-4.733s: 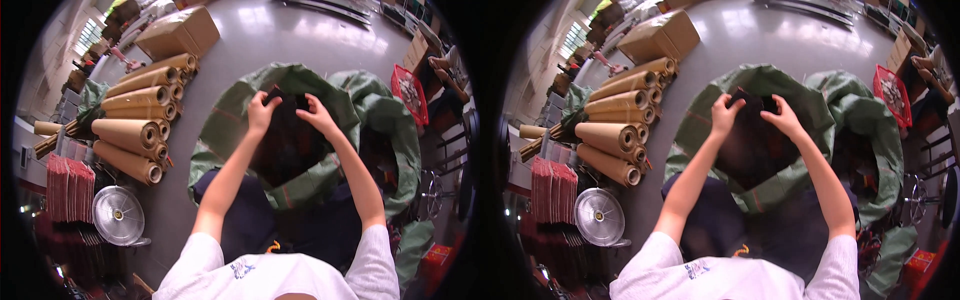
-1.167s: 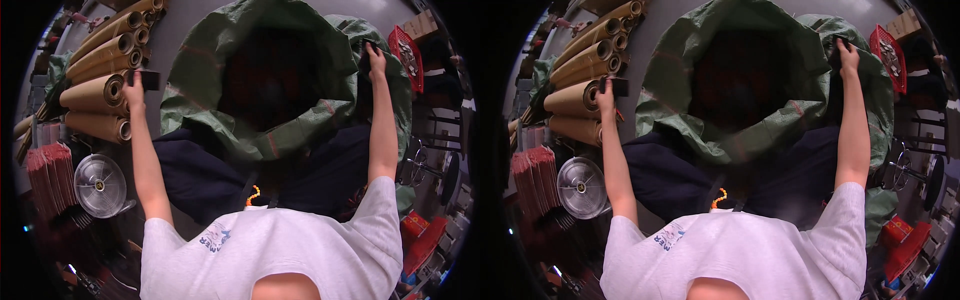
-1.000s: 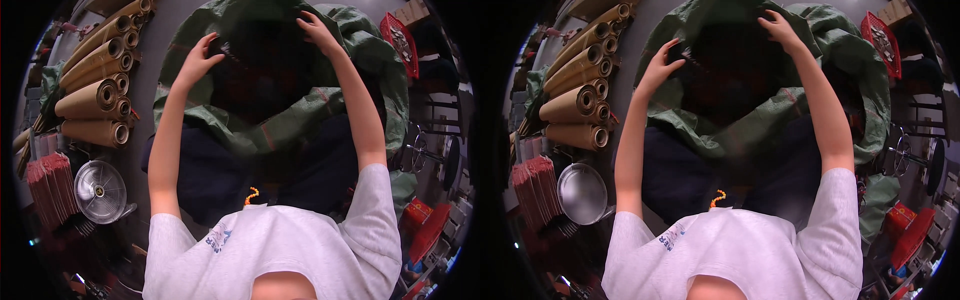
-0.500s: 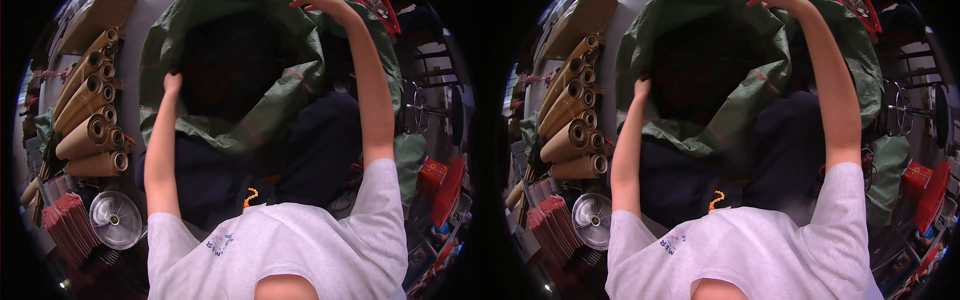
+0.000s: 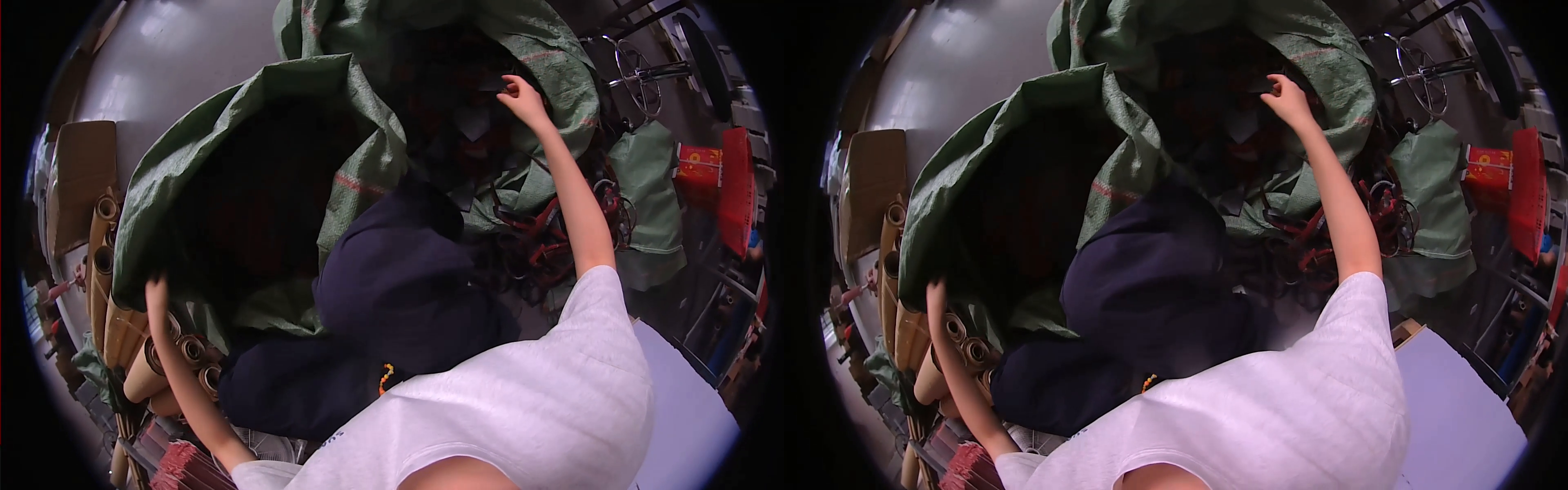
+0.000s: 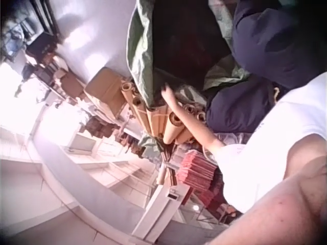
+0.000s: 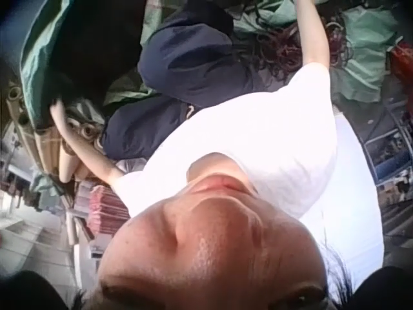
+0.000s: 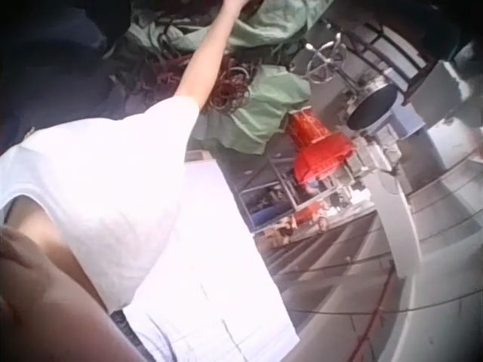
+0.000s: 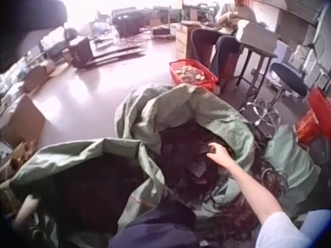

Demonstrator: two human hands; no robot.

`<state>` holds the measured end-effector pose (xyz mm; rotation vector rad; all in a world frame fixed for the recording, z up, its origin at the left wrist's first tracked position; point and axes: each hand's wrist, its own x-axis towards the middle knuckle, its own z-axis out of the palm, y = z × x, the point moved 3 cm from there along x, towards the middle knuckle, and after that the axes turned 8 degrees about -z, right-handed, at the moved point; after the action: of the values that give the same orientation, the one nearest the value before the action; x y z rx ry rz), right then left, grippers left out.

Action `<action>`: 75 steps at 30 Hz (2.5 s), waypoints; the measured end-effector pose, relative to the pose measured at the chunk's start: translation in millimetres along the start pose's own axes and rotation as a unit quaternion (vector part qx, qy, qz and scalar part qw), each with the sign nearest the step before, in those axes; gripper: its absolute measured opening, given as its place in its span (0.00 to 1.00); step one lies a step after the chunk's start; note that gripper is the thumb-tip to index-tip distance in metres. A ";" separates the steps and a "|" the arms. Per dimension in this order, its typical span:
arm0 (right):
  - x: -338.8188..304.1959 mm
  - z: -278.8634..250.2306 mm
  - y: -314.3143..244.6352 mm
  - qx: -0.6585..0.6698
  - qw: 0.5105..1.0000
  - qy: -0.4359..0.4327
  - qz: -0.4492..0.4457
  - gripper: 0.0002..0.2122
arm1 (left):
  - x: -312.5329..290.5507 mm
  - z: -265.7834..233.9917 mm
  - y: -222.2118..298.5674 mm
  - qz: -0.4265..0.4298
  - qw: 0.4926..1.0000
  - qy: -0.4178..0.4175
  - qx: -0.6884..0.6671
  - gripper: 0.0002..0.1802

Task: Sorting and inspecting leather wallets or pouches from large sacks.

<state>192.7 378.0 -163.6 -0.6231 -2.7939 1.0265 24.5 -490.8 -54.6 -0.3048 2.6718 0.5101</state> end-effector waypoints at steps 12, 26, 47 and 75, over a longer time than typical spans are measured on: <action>92.0 153.7 -53.7 -0.301 0.906 -0.286 -0.088 0.54 | -177.6 77.4 249.6 0.122 0.983 -0.134 0.034 0.21; 21.7 186.6 -56.0 -0.115 0.959 -0.258 -0.027 0.30 | -184.0 82.3 269.6 0.232 0.962 -0.073 0.123 0.18; -72.8 33.3 -473.7 0.506 0.791 -0.301 -0.166 0.22 | -184.2 49.5 265.6 0.234 0.773 -0.230 -0.543 0.31; -75.6 157.1 -493.3 0.280 0.849 -0.276 -0.353 0.28 | -146.7 7.9 185.1 0.213 0.913 0.161 -0.308 0.19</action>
<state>56.9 -86.7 34.6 0.8271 -2.4755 1.8705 106.4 -299.5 57.3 0.0405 2.8191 1.5711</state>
